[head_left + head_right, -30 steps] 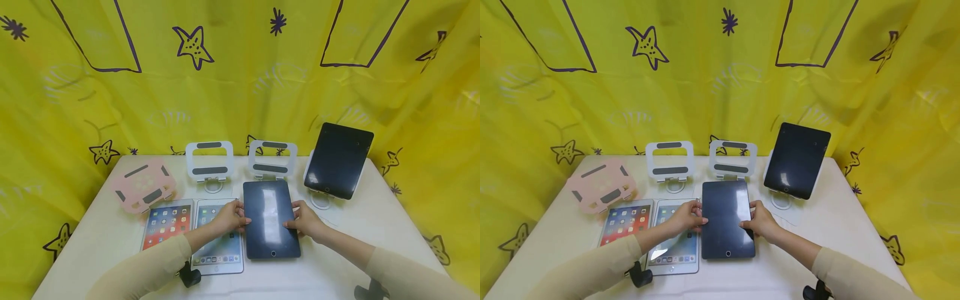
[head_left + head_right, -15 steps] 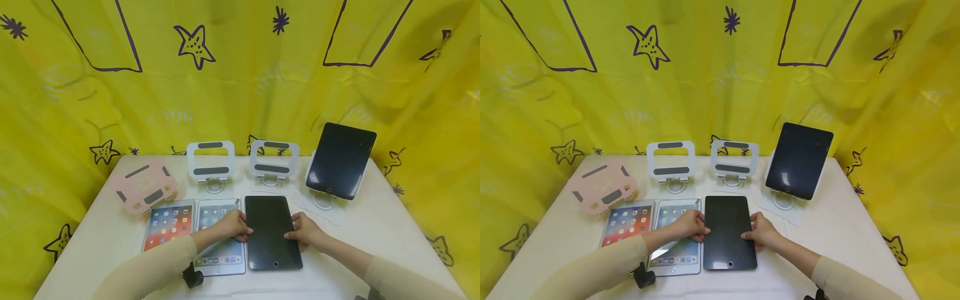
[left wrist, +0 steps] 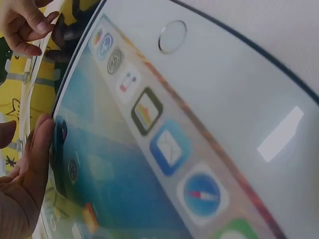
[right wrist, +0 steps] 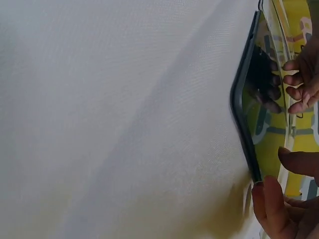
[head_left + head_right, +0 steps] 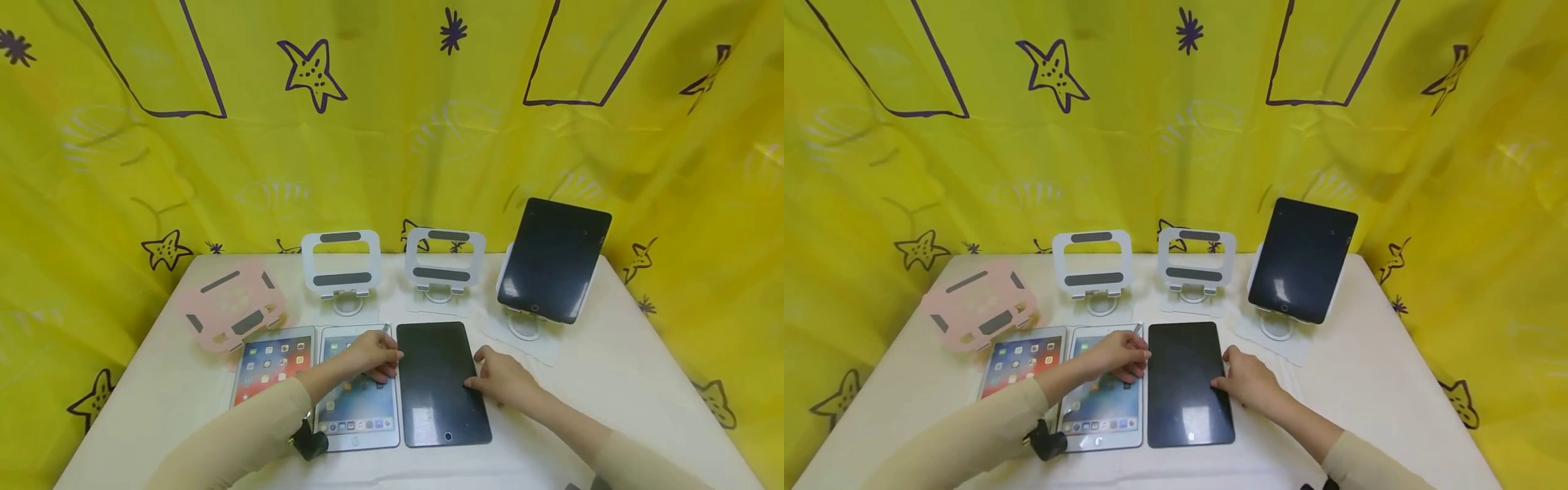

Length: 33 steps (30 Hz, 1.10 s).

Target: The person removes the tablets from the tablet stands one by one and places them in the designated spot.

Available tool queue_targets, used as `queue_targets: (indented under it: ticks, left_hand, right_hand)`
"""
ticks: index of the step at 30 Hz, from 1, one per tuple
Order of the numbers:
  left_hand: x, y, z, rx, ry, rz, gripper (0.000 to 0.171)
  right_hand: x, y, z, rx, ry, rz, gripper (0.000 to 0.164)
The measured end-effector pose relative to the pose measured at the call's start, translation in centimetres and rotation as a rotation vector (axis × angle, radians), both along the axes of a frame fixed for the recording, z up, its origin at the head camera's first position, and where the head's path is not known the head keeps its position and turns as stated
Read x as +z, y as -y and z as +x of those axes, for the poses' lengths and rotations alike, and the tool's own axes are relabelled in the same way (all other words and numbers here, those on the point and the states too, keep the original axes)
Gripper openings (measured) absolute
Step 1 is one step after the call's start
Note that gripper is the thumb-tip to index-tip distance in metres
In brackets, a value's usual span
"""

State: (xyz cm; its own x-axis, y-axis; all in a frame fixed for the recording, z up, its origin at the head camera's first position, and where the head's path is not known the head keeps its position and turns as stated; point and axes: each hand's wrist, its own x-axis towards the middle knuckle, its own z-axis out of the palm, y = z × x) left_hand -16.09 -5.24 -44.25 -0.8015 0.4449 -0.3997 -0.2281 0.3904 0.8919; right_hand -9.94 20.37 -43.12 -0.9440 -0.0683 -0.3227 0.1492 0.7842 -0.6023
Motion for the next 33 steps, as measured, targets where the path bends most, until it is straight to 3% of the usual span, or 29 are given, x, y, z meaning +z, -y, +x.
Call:
queue_targets:
  ticks: [2,6,12,17,24,29,33]
  left_hand:
    - [0.0,-0.3,0.0,0.003,-0.024,0.002,0.036]
    - [-0.2,-0.9,-0.1,0.012,-0.062,0.002,0.052]
    - [-0.5,-1.9,-0.5,0.037,-0.081,0.010,0.054]
    - [-0.2,-2.9,-1.1,0.093,-0.086,0.096,0.056]
    - [0.8,-3.6,-2.1,0.206,-0.193,0.253,0.059]
    - [2.7,-4.2,-2.4,0.287,-0.204,0.350,0.056]
    - [3.5,-5.3,-2.7,0.332,-0.193,0.371,0.055]
  right_hand:
    - [0.2,-0.2,0.1,-0.002,-0.022,0.028,0.046]
    - [0.3,-0.9,0.1,-0.022,-0.045,-0.020,0.052]
    - [0.7,-2.9,-0.3,-0.080,-0.038,-0.098,0.062]
    - [1.7,-5.0,-0.7,-0.137,-0.016,-0.207,0.074]
    - [2.2,-6.8,-1.2,-0.194,-0.071,-0.265,0.075]
    - [2.8,-8.2,-1.2,-0.269,-0.149,-0.327,0.073]
    - [3.6,-9.5,-1.3,-0.339,-0.194,-0.400,0.073]
